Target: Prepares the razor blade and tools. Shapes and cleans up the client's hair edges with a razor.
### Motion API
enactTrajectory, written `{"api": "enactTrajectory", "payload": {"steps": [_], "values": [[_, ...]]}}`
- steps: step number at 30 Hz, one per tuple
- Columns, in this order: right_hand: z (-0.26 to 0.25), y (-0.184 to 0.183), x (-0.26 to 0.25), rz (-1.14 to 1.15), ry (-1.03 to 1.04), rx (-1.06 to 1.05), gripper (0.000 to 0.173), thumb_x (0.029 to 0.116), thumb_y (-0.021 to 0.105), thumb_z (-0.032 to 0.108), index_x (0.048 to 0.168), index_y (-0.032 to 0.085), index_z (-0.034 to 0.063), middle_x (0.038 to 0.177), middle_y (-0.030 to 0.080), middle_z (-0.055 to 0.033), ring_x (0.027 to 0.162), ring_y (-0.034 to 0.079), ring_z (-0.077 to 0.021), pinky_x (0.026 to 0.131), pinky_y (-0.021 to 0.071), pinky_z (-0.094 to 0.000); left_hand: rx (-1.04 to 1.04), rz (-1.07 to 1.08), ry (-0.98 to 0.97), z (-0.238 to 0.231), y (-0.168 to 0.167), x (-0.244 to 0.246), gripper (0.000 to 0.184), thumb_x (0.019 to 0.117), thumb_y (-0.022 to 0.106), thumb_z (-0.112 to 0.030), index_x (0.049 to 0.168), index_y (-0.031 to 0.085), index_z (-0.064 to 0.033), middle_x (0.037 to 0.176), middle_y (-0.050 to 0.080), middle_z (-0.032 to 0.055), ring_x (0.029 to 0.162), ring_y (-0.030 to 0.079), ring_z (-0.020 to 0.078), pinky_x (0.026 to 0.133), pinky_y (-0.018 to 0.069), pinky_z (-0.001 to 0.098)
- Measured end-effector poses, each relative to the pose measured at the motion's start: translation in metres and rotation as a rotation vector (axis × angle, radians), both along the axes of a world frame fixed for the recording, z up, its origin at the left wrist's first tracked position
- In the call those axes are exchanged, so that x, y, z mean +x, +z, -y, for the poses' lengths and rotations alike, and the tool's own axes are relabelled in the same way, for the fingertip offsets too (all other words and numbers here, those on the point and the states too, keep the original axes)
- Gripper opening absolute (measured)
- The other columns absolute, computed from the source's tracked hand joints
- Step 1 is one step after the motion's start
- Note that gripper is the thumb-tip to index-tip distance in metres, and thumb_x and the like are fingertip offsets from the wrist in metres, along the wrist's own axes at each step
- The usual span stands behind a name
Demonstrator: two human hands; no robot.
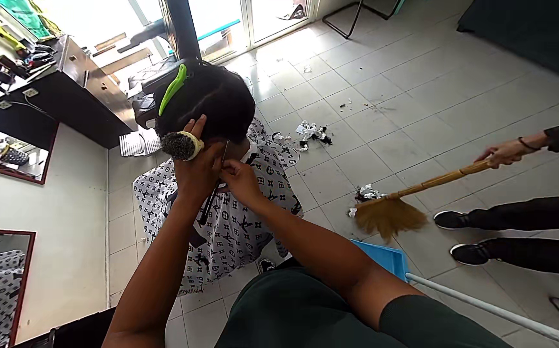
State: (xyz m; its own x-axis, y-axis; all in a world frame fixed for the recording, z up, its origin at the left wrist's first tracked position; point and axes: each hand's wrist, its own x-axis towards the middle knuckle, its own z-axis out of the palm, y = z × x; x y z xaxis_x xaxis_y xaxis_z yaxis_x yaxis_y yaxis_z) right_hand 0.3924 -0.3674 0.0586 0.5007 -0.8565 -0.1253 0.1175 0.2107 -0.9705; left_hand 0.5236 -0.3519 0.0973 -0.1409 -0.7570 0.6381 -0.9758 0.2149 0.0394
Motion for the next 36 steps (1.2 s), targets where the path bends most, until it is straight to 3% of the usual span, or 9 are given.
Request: {"api": "enactTrajectory", "payload": {"steps": [9,23,28,36], "values": [[-0.001,-0.001,0.004,0.043,0.004,0.085,0.02,0.1042,0.06,0.011,0.119,0.061,-0.002,0.095,0.071,-0.0138,0.074,0.073,-0.0196,0.067,0.0642,-0.0378,0.026,0.023,0.005,0.001,0.001,0.003,0.022,0.0991,0.065,-0.02,0.117,0.077,-0.0193,0.157,0.044,0.0208,0.149,0.036,0.0409,0.121,0.0264,0.0544],[-0.003,-0.002,0.011,0.075,-0.048,0.109,0.015,0.1039,0.058,0.007,0.116,0.061,-0.0019,0.096,0.069,-0.0135,0.076,0.071,-0.0186,0.067,0.0628,-0.0366,0.028,0.022,0.009,0.001,0.004,0.003,0.019,0.0995,0.065,-0.021,0.113,0.078,-0.0183,0.157,0.046,0.0194,0.149,0.037,0.0404,0.121,0.0274,0.055],[-0.004,-0.007,0.009,0.078,-0.046,0.124,0.017,0.1051,0.058,0.013,0.117,0.06,0.0012,0.096,0.069,-0.0132,0.073,0.071,-0.0199,0.065,0.0629,-0.0392,0.024,0.027,0.017,0.0,0.003,0.003,0.019,0.0984,0.065,-0.02,0.113,0.078,-0.0185,0.156,0.047,0.0188,0.148,0.038,0.0401,0.12,0.0285,0.055],[0.002,-0.008,0.016,0.129,-0.078,0.164,0.015,0.1028,0.059,0.004,0.115,0.06,-0.0046,0.095,0.07,-0.0145,0.075,0.073,-0.0185,0.066,0.0638,-0.0361,0.015,0.046,0.037,0.002,0.002,0.003,0.019,0.1,0.064,-0.024,0.112,0.078,-0.0194,0.156,0.047,0.0176,0.148,0.038,0.0384,0.12,0.0287,0.0543]]}}
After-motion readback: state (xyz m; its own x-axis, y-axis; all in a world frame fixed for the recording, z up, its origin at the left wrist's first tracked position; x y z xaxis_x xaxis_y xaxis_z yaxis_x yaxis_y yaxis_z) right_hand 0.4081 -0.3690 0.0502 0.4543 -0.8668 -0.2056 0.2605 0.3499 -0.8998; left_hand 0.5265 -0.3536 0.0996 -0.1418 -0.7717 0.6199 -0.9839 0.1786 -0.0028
